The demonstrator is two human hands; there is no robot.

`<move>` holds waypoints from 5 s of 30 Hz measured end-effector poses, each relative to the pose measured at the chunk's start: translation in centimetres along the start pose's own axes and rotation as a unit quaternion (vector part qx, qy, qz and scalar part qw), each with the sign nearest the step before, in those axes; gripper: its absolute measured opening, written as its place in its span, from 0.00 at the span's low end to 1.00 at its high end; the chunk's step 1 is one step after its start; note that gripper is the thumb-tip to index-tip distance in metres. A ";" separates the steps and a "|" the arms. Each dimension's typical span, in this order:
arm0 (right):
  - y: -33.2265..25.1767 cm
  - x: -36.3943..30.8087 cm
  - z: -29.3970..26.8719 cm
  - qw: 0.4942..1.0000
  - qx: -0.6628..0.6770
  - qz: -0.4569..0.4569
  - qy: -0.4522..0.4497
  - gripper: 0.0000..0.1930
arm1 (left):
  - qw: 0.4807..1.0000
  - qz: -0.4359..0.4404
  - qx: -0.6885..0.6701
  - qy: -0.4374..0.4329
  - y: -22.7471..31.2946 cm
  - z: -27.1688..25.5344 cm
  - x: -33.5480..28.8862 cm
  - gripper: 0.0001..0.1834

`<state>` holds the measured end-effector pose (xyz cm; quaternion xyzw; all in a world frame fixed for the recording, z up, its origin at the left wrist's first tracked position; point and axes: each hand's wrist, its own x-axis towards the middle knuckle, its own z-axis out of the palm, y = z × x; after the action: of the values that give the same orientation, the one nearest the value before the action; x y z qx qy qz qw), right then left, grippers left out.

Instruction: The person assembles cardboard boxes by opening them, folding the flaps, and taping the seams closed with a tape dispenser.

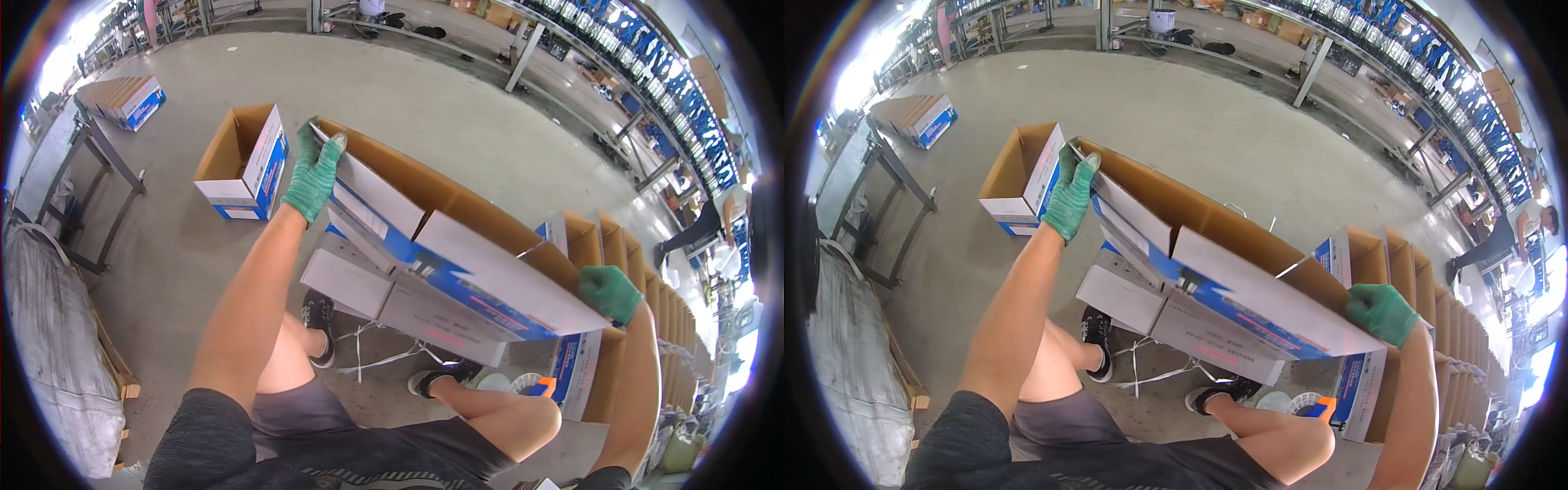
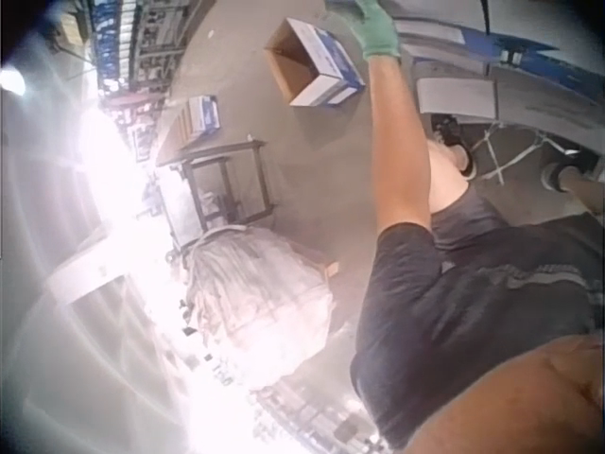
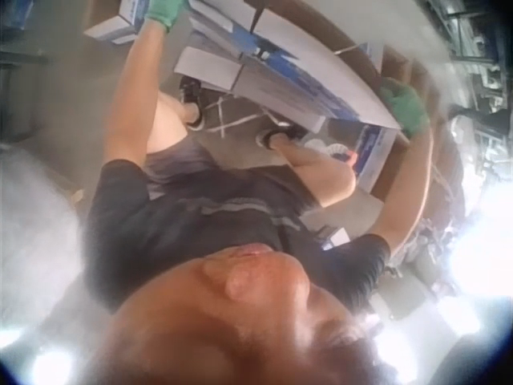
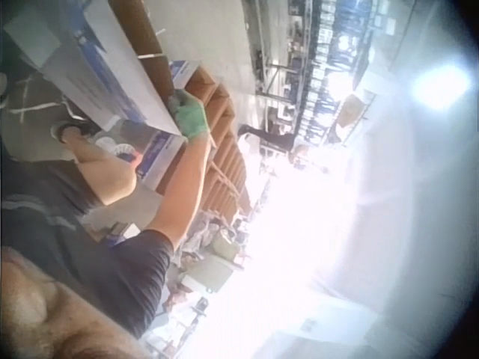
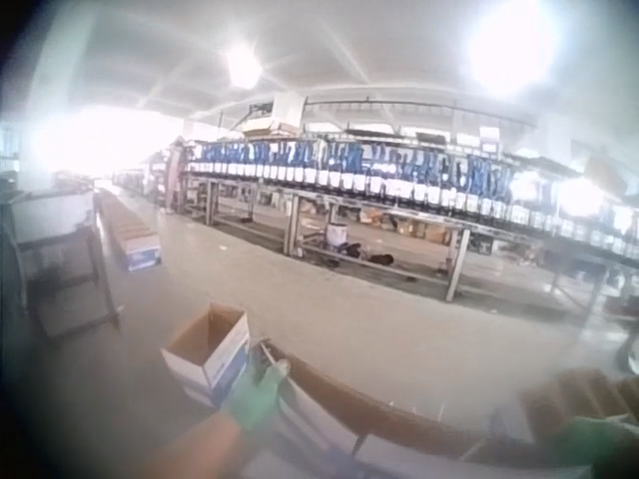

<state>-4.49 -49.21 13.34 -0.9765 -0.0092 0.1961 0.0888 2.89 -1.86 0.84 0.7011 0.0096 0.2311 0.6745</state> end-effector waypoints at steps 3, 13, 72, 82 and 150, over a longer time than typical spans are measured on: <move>-1.1 0.3 0.1 0.984 -0.142 -0.102 0.038 0.14 | 1.000 -0.003 0.020 -0.023 0.0 0.4 0.7 0.42; -4.3 6.6 4.7 0.978 -0.204 -0.041 -0.027 0.28 | 0.959 -0.074 0.138 -0.238 -4.6 6.1 1.4 0.62; 8.8 5.0 13.6 0.881 0.390 -0.123 0.239 0.22 | 0.924 0.040 0.200 -0.322 -6.3 4.9 -3.0 0.28; 25.1 -8.4 35.4 0.913 0.026 0.406 0.011 0.47 | 0.899 0.041 0.283 -0.330 -5.5 5.1 -2.8 0.29; -9.9 9.6 3.1 0.966 0.183 -0.169 -0.073 0.29 | 0.947 -0.286 -0.147 0.003 -6.2 0.4 -4.0 0.14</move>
<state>3.30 -38.41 8.61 -0.9108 -0.1445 0.2472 0.2973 1.32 -2.95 -6.33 0.5615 0.1781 0.0292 0.8076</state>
